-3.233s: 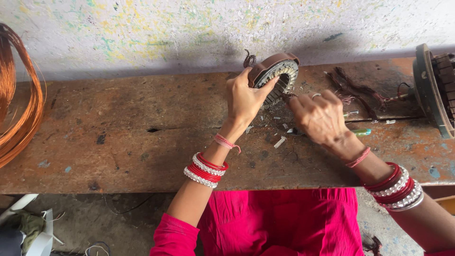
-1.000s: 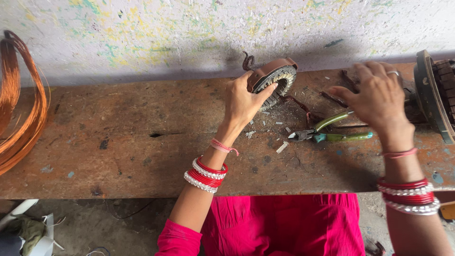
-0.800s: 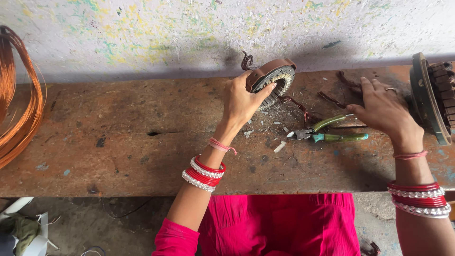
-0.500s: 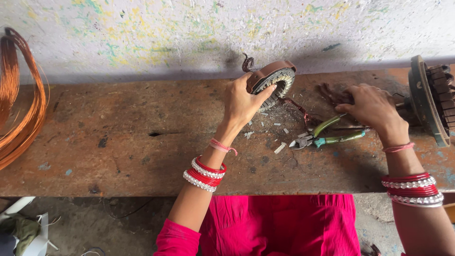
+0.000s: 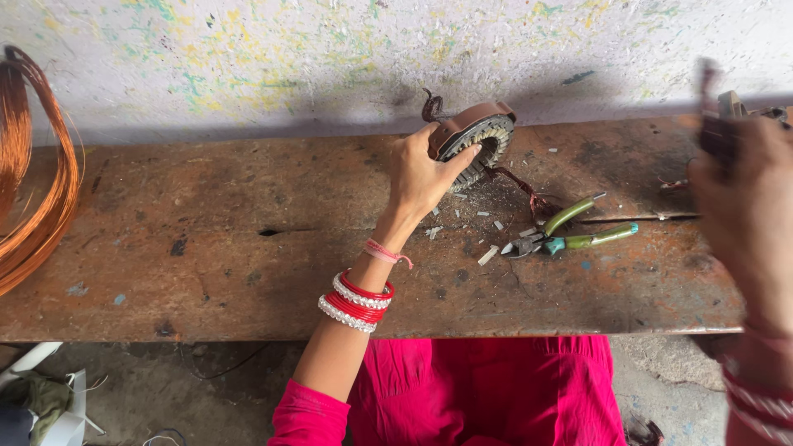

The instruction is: The person removes old copper wire from a motor armature by hand and with pliers. They pull and cut the wire from the slots, accumulating a pile of removed wire on the table.

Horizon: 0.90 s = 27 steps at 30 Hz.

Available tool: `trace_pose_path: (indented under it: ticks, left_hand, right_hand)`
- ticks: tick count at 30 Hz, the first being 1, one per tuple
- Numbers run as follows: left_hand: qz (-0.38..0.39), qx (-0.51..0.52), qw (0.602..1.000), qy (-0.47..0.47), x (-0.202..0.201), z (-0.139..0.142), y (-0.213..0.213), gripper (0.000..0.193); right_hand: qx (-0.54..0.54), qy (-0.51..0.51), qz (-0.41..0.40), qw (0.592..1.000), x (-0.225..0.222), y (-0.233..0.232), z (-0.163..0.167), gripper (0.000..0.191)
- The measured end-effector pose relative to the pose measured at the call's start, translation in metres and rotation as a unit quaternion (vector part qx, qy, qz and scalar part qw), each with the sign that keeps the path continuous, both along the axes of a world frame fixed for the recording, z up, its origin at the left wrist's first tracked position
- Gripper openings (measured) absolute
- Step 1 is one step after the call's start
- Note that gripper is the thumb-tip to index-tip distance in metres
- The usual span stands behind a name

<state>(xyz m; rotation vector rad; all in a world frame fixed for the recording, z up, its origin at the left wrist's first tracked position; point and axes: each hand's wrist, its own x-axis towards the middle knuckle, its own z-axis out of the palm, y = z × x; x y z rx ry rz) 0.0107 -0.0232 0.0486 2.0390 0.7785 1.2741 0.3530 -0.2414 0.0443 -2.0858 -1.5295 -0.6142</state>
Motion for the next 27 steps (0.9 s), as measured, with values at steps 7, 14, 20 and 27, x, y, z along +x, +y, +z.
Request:
trace_pose_path:
  ticks: [7, 14, 20, 27]
  left_hand:
    - [0.008, -0.002, 1.0, 0.006, -0.001, 0.001, -0.003, 0.026]
    - [0.01, 0.0, 1.0, -0.005, -0.002, 0.004, -0.005, 0.023]
    - [0.013, 0.017, 1.0, -0.015, -0.004, 0.004, -0.006, 0.022]
    - [0.005, 0.002, 1.0, -0.018, -0.003, 0.003, -0.004, 0.021]
  right_hand:
    - [-0.23, 0.288, -0.213, 0.905, 0.044, -0.144, -0.126, 0.033]
    - [-0.453, 0.37, -0.329, 0.742, -0.007, -0.213, -0.202, 0.054]
    - [-0.459, 0.345, -0.309, 0.758, -0.051, -0.197, -0.219, 0.072]
    - [-0.428, 0.146, -0.177, 0.874, -0.041, -0.192, -0.211, 0.138]
